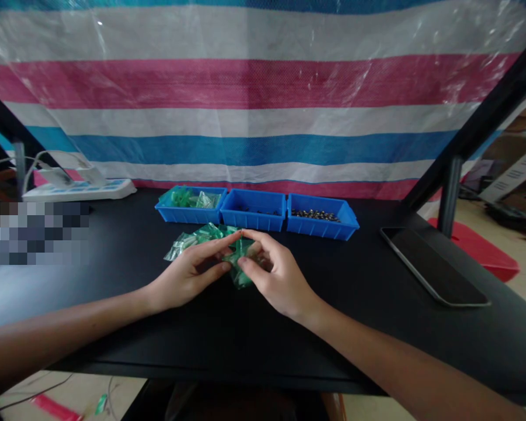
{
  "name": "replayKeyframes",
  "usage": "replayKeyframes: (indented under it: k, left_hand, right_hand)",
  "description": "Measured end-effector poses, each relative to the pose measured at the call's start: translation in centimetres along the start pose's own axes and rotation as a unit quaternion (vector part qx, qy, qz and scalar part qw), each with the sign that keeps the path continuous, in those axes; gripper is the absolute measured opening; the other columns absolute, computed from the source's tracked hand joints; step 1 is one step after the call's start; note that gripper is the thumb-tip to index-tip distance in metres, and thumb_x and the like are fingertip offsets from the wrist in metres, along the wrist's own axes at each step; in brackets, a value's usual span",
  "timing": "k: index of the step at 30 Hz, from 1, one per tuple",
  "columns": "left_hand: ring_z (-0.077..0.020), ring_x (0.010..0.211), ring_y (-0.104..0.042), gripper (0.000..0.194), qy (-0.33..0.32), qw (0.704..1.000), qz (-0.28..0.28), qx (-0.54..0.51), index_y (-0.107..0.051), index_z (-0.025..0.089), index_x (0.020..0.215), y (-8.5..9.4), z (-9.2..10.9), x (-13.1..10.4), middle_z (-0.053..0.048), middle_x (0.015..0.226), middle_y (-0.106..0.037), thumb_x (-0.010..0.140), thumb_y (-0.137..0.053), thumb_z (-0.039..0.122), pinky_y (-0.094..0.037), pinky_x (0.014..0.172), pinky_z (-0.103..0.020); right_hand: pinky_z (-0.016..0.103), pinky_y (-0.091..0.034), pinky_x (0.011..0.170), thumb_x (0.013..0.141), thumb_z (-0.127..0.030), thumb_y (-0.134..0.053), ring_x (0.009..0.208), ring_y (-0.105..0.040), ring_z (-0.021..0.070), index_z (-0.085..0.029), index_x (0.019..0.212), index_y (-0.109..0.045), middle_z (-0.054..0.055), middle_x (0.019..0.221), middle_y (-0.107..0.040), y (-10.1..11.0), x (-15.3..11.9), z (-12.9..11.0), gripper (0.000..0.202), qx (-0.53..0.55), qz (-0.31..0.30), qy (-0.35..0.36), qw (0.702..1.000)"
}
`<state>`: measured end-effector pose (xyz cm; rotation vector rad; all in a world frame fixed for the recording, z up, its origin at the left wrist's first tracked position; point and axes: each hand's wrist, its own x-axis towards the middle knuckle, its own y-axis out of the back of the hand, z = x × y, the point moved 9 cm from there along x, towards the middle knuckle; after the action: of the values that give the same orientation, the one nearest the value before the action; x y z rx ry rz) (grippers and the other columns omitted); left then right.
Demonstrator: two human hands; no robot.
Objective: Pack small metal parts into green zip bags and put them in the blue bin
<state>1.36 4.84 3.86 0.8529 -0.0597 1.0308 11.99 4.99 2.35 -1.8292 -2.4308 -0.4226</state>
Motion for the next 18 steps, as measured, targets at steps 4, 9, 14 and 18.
replayKeyframes:
  k: [4,9,14,18]
  left_hand:
    - [-0.0125,0.08,-0.055,0.049,0.012,1.0,0.0,-0.024,-0.039,0.017,0.131,-0.1,-0.4,0.0,-0.003,0.092,-0.06,0.083,-0.048,0.016,-0.047,0.074,-0.025]
    - [-0.0111,0.076,-0.053,0.049,0.018,1.0,0.007,-0.02,-0.04,0.019,0.131,0.2,-0.7,0.0,-0.002,0.091,-0.058,0.083,-0.048,0.016,-0.046,0.074,-0.025]
    - [-0.0115,0.077,-0.052,0.049,0.015,1.0,0.002,-0.02,-0.04,0.019,0.131,0.2,-0.9,0.0,-0.002,0.091,-0.058,0.083,-0.048,0.017,-0.046,0.073,-0.024]
    - [-0.0128,0.08,-0.053,0.048,0.007,1.0,0.001,-0.018,-0.04,0.02,0.131,0.3,-0.9,0.0,-0.003,0.092,-0.058,0.084,-0.048,0.018,-0.046,0.073,-0.025]
  right_hand:
    - [0.028,-0.045,0.067,0.075,-0.023,-0.059,0.071,-0.055,0.0115,-0.019,0.12,-0.052,0.0,0.081,-0.057,-0.5,0.1,0.7,0.046,0.1,-0.014,-0.043,0.994]
    - [0.028,-0.045,0.068,0.073,-0.022,-0.061,0.072,-0.055,0.0115,-0.022,0.119,-0.056,0.001,0.083,-0.06,-0.3,0.1,1.1,0.045,0.138,-0.006,-0.057,0.989]
    - [0.028,-0.045,0.068,0.073,-0.021,-0.061,0.071,-0.054,0.0106,-0.022,0.114,-0.059,0.0,0.08,-0.057,-0.2,0.1,1.2,0.041,0.151,-0.007,-0.059,0.987]
    - [0.025,-0.044,0.067,0.072,-0.02,-0.061,0.07,-0.053,0.01,-0.022,0.106,-0.061,-0.001,0.077,-0.054,0.0,0.2,1.2,0.034,0.168,0.003,-0.061,0.984]
